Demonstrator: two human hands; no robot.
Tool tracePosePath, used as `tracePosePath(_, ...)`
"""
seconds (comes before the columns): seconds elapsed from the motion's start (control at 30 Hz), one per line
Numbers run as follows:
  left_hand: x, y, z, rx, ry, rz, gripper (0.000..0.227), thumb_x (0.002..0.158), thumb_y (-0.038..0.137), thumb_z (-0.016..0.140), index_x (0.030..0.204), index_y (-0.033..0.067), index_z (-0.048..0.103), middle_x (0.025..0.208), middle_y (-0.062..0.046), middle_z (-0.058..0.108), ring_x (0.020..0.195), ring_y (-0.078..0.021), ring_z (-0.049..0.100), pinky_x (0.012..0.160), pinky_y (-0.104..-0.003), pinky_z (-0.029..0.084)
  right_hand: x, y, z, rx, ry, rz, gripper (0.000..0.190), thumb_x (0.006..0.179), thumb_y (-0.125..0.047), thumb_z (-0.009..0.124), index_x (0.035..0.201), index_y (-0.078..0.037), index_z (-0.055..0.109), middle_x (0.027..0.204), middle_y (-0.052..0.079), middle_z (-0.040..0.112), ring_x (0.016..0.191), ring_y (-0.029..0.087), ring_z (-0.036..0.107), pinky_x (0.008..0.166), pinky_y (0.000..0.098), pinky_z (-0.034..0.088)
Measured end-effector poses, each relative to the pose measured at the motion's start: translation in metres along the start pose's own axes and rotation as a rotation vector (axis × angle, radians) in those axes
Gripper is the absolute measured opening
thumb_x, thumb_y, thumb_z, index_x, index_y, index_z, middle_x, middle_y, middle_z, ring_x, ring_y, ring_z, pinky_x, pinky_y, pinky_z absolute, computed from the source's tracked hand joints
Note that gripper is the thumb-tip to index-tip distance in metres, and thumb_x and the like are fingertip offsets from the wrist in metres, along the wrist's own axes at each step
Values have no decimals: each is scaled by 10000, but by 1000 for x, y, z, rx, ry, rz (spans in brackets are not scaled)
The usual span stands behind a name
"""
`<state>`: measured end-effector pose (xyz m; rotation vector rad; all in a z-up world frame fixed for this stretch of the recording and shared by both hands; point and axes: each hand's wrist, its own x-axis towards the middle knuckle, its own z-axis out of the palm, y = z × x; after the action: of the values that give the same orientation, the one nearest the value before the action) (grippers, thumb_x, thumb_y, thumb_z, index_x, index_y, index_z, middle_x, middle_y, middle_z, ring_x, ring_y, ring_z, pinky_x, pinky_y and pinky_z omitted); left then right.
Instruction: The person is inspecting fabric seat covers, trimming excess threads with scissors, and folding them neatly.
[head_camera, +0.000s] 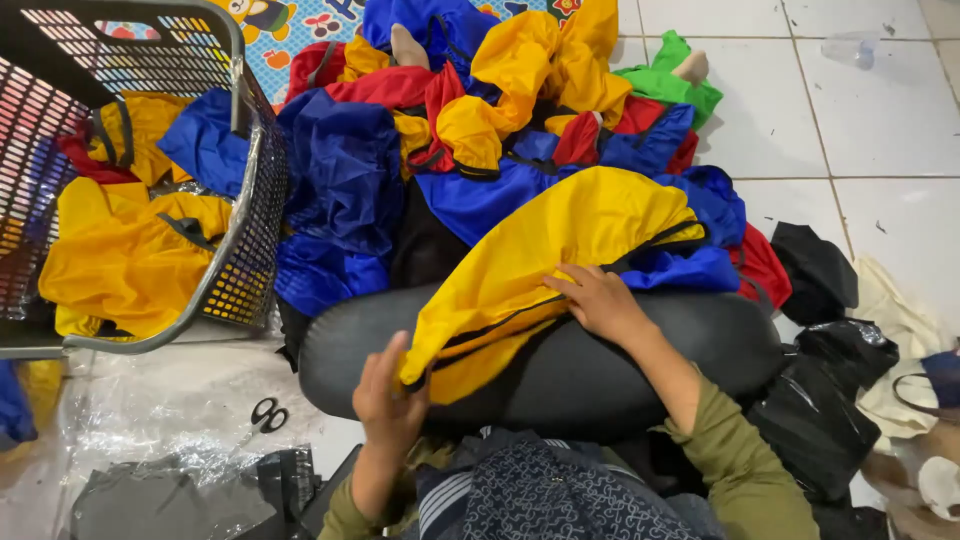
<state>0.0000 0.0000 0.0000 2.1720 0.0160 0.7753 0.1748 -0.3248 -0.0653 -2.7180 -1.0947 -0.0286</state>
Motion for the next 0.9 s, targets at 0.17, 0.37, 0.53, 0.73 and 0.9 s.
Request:
tracePosePath(0.17, 56, 10, -39, 97, 112, -21, 281, 786, -68, 738, 1052, 22, 751, 861, -74, 578, 679, -178, 499, 603, -295, 416, 18, 34, -72, -246, 291, 269, 480, 714, 15, 661, 1129, -195, 780, 1060, -17, 766, 832, 234, 641, 673, 329, 504)
tracePosePath(0.37, 128, 38, -82, 48, 169, -29, 320, 868, -150, 658, 1145, -12, 579, 1257, -168, 490, 1202, -317, 478, 1041, -410, 442, -24, 19, -209, -206, 663, 287, 305, 890, 116, 819, 1156, -9, 737, 1045, 81, 723, 952, 229, 597, 853, 339, 456)
tracePosePath(0.53, 139, -3, -121, -344, -339, -99, 462, 590, -193, 641, 1010, -25, 736, 1094, -114, 726, 763, -120, 571, 623, -211, 378, -57, 27, -267, 540, -6, 275, 565, 518, -8, 905, 1050, 45, 720, 676, 77, 719, 478, 87, 505, 468, 221, 378)
tracePosePath(0.73, 125, -13, -99, -586, -347, -270, 177, 933, -58, 495, 934, -109, 665, 904, -128, 673, 727, -147, 518, 682, -226, 414, -103, 9, -269, 526, -100, 419, 323, 711, 11, 764, 1029, 58, 727, 693, 103, 711, 496, 141, 532, 488, 254, 402)
tracePosePath(0.9, 72, -4, -47, -100, -265, -245, 68, 968, 28, 654, 986, -30, 685, 907, -94, 678, 706, -194, 560, 666, -301, 467, -135, 18, -246, 501, -187, 562, 159, 942, 31, 594, 1004, 74, 735, 713, 135, 700, 517, 206, 564, 512, 295, 430)
